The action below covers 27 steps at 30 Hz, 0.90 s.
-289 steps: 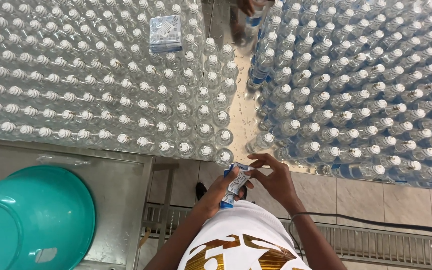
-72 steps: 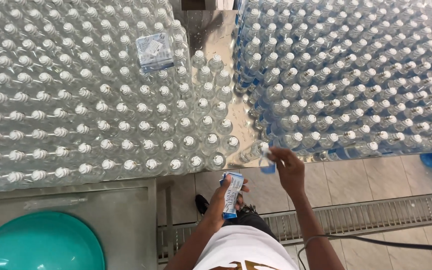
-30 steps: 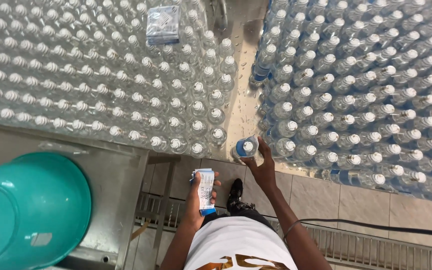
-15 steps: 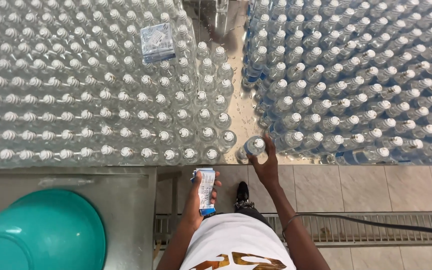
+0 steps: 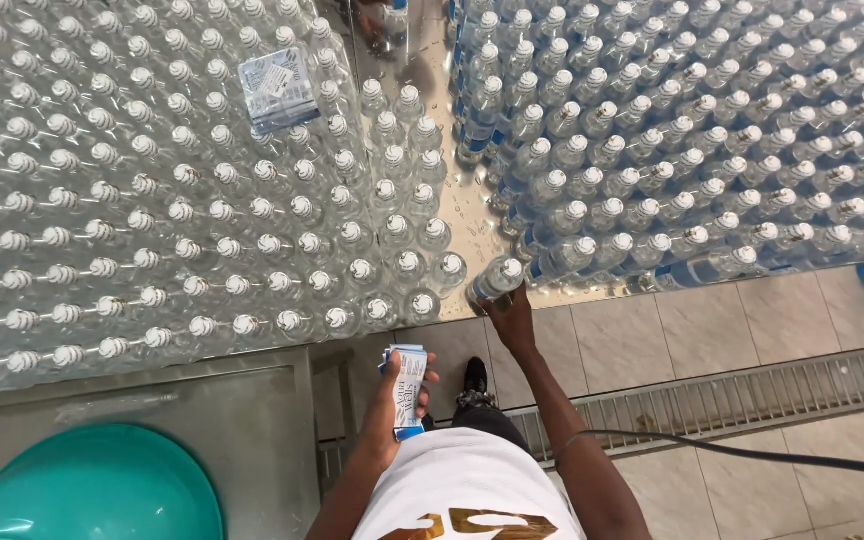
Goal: The person stands in a warehouse environment and applies labels to clear plastic bottles arranged in rows on a metal table. They hold a stack of labels in their left hand and use their right hand to peel and affix each label to a bottle cap. The person moves systematically along the rows, repeating the labeling process for multiple bottles.
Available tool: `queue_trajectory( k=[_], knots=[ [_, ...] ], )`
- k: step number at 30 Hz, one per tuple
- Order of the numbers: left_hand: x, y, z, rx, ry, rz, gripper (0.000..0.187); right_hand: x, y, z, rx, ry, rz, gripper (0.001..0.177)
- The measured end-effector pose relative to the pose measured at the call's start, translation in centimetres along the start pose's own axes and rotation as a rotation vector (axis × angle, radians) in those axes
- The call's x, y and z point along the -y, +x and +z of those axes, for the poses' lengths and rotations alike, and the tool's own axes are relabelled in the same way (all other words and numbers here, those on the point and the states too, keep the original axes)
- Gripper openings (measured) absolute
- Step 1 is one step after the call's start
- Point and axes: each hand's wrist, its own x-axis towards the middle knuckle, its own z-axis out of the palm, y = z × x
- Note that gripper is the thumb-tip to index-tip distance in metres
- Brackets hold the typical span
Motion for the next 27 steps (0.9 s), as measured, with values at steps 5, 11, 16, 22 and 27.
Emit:
queue_trajectory(
  k=[5, 11, 16, 22, 27],
  knots=[
    [0.3, 0.6, 0.6, -0.021, -0.026, 0.026, 0.074, 0.0, 0.4, -0.4, 0.053, 0.054, -0.029, 0.096],
    [0.0, 0.8, 3.0, -0.032, -0.041, 0.054, 0.073, 3.9, -1.1, -3.6, 0.048, 0.034, -0.463, 0.108],
    [0.5, 1.6, 4.5, -0.010, -0.056, 0.075, 0.074, 6.7, -0.1, -5.8, 0.167, -0.040, -0.562, 0.072],
    [0.3, 2.1, 6.3, -0.031, -0.018, 0.077, 0.074, 6.2, -0.6, -6.6, 0.082, -0.119, -0.586, 0.072],
    [0.4, 2.5, 6.4, -0.039, -0.049, 0.094, 0.073, 5.4, -3.3, -10.1, -0.079, -0.162, -0.612, 0.061]
  ],
)
